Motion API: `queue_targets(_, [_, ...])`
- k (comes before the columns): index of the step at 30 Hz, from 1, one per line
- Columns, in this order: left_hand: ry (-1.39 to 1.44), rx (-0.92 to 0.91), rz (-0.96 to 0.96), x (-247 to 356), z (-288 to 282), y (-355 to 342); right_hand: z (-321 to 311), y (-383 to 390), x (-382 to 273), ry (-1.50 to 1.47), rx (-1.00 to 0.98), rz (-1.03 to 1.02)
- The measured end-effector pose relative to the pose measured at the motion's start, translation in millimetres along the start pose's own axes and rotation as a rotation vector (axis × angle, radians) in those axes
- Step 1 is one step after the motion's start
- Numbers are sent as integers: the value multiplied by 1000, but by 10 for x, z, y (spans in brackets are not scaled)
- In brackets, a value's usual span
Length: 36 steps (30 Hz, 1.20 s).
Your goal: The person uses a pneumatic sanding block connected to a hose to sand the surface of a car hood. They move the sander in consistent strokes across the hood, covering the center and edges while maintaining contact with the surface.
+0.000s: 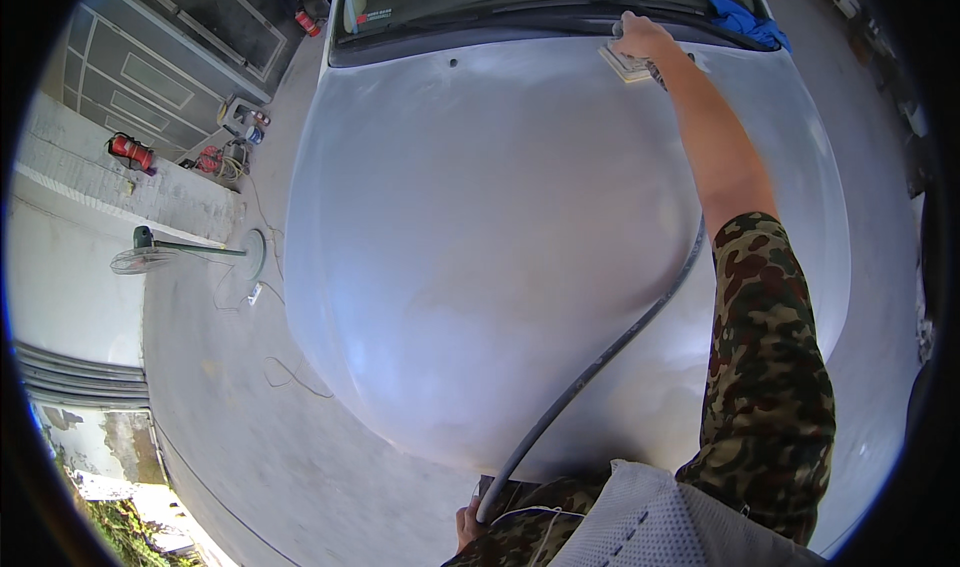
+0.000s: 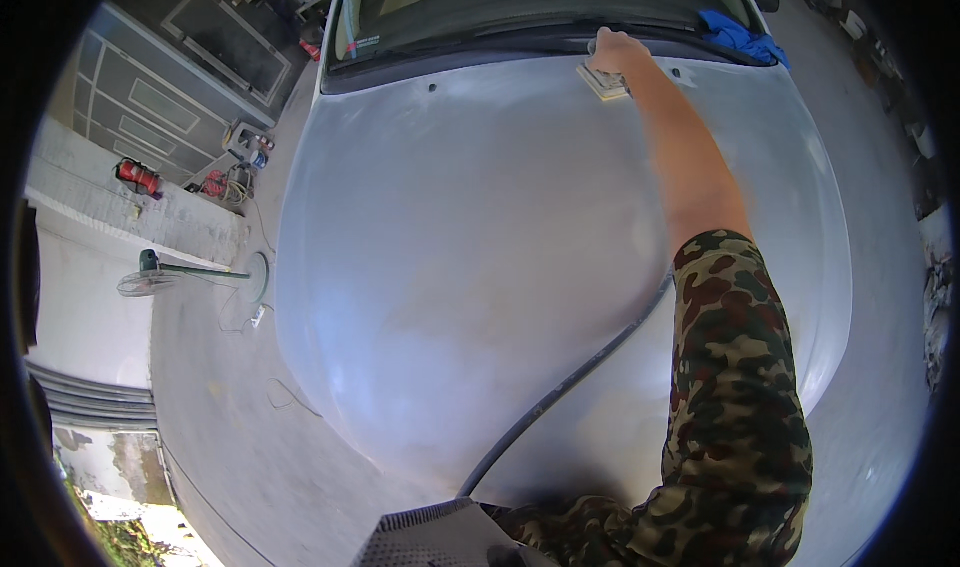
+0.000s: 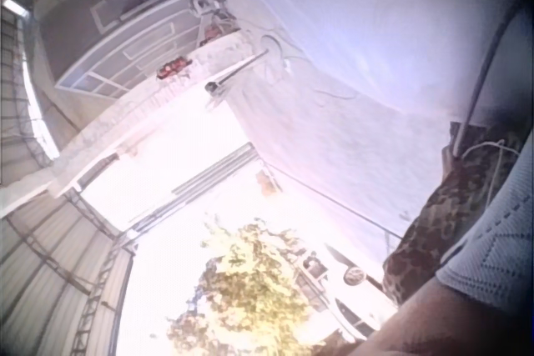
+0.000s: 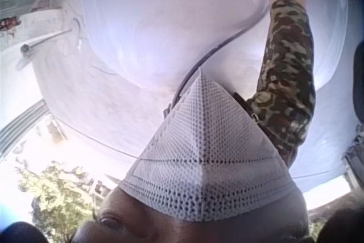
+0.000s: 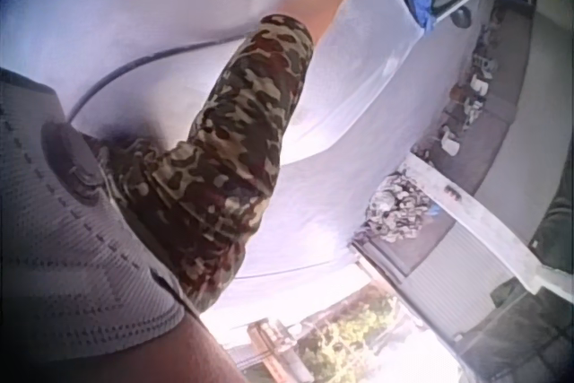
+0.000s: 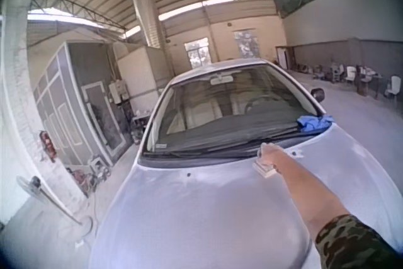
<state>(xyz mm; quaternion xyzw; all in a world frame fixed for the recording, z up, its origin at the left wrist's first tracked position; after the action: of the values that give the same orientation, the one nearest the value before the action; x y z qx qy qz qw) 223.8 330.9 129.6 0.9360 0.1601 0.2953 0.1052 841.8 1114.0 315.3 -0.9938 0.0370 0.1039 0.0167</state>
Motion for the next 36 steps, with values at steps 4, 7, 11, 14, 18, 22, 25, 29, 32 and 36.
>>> queue_targets(4, [24, 70, 76, 44, -63, 148, 54, -97, -1024, 15, -3, -95])
queue_targets(7, [98, 120, 98, 14, -148, 263, 155, -101, -1893, 5, -48, -206])
queue_targets(11, [222, 160, -14, -8, -229, 394, 278, -26, -2713, -2, -51, -247])
queue_targets(14, [240, 137, -17, 62, -247, 392, 287, -8, -2973, 31, -80, -246])
queue_targets(18, [259, 90, 15, 170, -285, 253, 373, -44, -3016, 44, -85, -230])
queue_targets(22, [275, 54, 59, 163, -322, 48, 416, -81, -2589, 37, -68, -169])
queue_targets(25, [266, 21, 87, 80, -330, -118, 352, -65, -2054, 66, -81, -106])
queue_targets(29, [224, -16, 138, -117, -271, -394, 256, 52, -1247, 80, -51, -26])
queue_targets(32, [200, -38, 174, -238, -176, -541, 246, 215, -587, 105, -30, 59])
queue_targets(36, [175, -62, 216, -338, -63, -641, 233, 573, 350, 116, -9, 178])
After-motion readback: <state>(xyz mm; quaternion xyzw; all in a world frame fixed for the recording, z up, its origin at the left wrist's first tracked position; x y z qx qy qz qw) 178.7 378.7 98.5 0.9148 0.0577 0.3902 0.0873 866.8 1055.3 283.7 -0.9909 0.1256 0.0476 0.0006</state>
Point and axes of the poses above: each hand's wrist, its own y-axis away from the middle knuckle, its own z-axis out of the palm, x = y × z, the point moved 7 cm from there along -y, towards the middle knuckle, and after that the axes turned 13 degrees about -z, right-handed, at the moved point
